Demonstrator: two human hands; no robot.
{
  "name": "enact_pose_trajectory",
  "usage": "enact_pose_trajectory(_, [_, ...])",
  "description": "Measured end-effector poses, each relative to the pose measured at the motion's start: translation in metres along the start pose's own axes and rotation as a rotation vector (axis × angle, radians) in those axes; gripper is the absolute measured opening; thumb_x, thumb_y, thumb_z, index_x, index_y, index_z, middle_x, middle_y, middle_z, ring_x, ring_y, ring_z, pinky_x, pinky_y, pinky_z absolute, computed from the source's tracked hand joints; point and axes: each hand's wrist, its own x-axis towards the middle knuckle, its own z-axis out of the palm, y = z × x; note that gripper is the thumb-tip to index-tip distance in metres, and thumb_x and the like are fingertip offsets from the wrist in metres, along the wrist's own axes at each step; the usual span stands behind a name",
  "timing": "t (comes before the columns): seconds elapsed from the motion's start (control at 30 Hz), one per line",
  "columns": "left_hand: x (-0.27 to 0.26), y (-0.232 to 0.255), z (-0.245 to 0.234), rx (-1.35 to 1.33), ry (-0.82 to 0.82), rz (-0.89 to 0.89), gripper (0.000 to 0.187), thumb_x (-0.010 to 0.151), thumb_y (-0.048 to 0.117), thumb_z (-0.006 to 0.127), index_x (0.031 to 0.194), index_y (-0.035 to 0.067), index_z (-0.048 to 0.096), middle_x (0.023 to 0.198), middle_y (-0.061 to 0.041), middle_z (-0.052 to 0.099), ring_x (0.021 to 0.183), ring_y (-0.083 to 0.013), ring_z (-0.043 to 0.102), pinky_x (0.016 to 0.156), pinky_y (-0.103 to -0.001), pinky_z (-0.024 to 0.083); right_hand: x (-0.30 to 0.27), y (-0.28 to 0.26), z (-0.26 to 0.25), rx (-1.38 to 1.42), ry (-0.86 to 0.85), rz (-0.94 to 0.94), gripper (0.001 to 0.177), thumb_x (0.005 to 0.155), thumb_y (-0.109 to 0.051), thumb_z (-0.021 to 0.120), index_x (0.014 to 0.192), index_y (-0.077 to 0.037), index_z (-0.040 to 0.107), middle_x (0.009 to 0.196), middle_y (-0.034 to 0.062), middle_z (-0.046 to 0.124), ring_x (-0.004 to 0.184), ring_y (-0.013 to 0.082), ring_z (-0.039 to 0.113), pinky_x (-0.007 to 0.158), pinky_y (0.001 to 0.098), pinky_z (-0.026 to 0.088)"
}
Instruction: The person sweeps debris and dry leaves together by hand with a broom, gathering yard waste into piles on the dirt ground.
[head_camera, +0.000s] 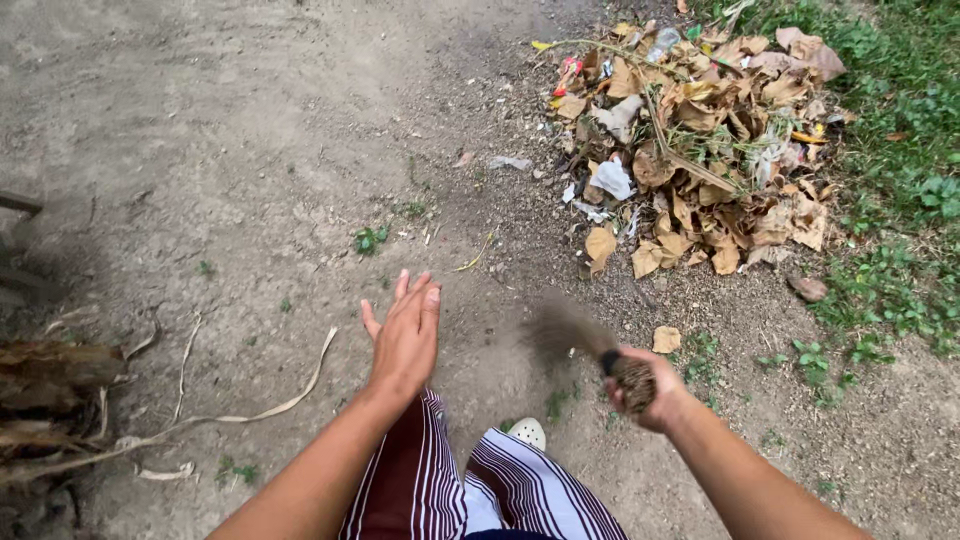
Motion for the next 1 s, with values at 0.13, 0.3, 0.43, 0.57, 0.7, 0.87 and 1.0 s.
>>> enact_pose_trajectory(0.13, [0.021,-0.014,0.001,-0.001,-0.012,0.045,0.055,0.106,0.042,0.03,0.139,0.012,0.06,0.157,0.0,0.047,0.155,-0.0178,0.023,0.12,-0.059,-0.014,-0.02,-0.023,0.022,0.036,0.0,-0.286,0.042,0.087,-0.034,0.066,0.118,-0.01,0.051,0.082,0.0096,0.061,0.07,0.0233,0.061,0.056,0.0344,0.056])
enact_pose_trajectory(0.3, [0.077,-0.024,-0.015,-0.02,-0.066,0.081,0.054,0.105,0.043,0.03,0.136,0.013,0.062,0.158,0.001,0.048,0.155,-0.016,0.023,0.12,-0.059,-0.014,-0.046,0.004,0.095,0.258,-0.155,-0.301,0.042,0.082,-0.031,0.071,0.114,-0.009,0.053,0.083,0.01,0.063,0.072,0.0224,0.061,0.061,0.0358,0.056])
enact_pose_trajectory(0.43, [0.146,-0.037,-0.051,0.039,-0.071,0.122,0.053,0.105,0.043,0.03,0.136,0.016,0.064,0.156,0.0,0.049,0.155,-0.0175,0.023,0.12,-0.061,-0.012,-0.037,0.033,0.189,0.353,-0.326,-0.144,0.039,0.08,-0.032,0.072,0.104,-0.009,0.052,0.08,0.0106,0.061,0.069,0.0216,0.06,0.059,0.0327,0.055])
enact_pose_trajectory(0.57, [0.204,-0.068,-0.107,0.021,0.005,0.107,0.051,0.106,0.04,0.031,0.138,0.016,0.063,0.156,-0.002,0.048,0.155,-0.0196,0.024,0.119,-0.063,-0.011,-0.003,0.058,0.301,0.395,-0.47,0.175,0.04,0.079,-0.033,0.075,0.096,-0.002,0.056,0.078,0.0113,0.06,0.066,0.0215,0.06,0.055,0.0307,0.054])
enact_pose_trajectory(0.7, [0.233,-0.132,-0.165,0.072,0.063,0.017,0.05,0.107,0.04,0.034,0.136,0.012,0.063,0.157,0.0,0.05,0.157,-0.0189,0.024,0.121,-0.063,-0.011,0.058,0.096,0.418,0.395,-0.587,0.386,0.038,0.081,-0.033,0.073,0.094,-0.003,0.053,0.081,0.0105,0.058,0.069,0.0227,0.06,0.057,0.03,0.055])
enact_pose_trajectory(0.87, [0.258,-0.189,-0.22,0.137,0.046,-0.096,0.052,0.105,0.041,0.033,0.136,0.012,0.062,0.156,0.0,0.048,0.155,-0.0182,0.021,0.12,-0.062,-0.012,0.145,0.095,0.533,0.217,-0.636,0.517,0.037,0.08,-0.032,0.07,0.093,-0.002,0.051,0.079,0.0097,0.057,0.066,0.0223,0.06,0.055,0.0344,0.056])
enact_pose_trajectory(1.0, [0.274,-0.21,-0.241,0.138,0.024,-0.109,0.052,0.106,0.042,0.032,0.134,0.012,0.064,0.157,0.0,0.048,0.156,-0.0191,0.019,0.12,-0.061,-0.013,0.211,0.046,0.542,0.444,-0.435,0.437,0.037,0.09,-0.028,0.067,0.102,0.003,0.052,0.08,0.0117,0.058,0.064,0.0211,0.059,0.051,0.0326,0.055])
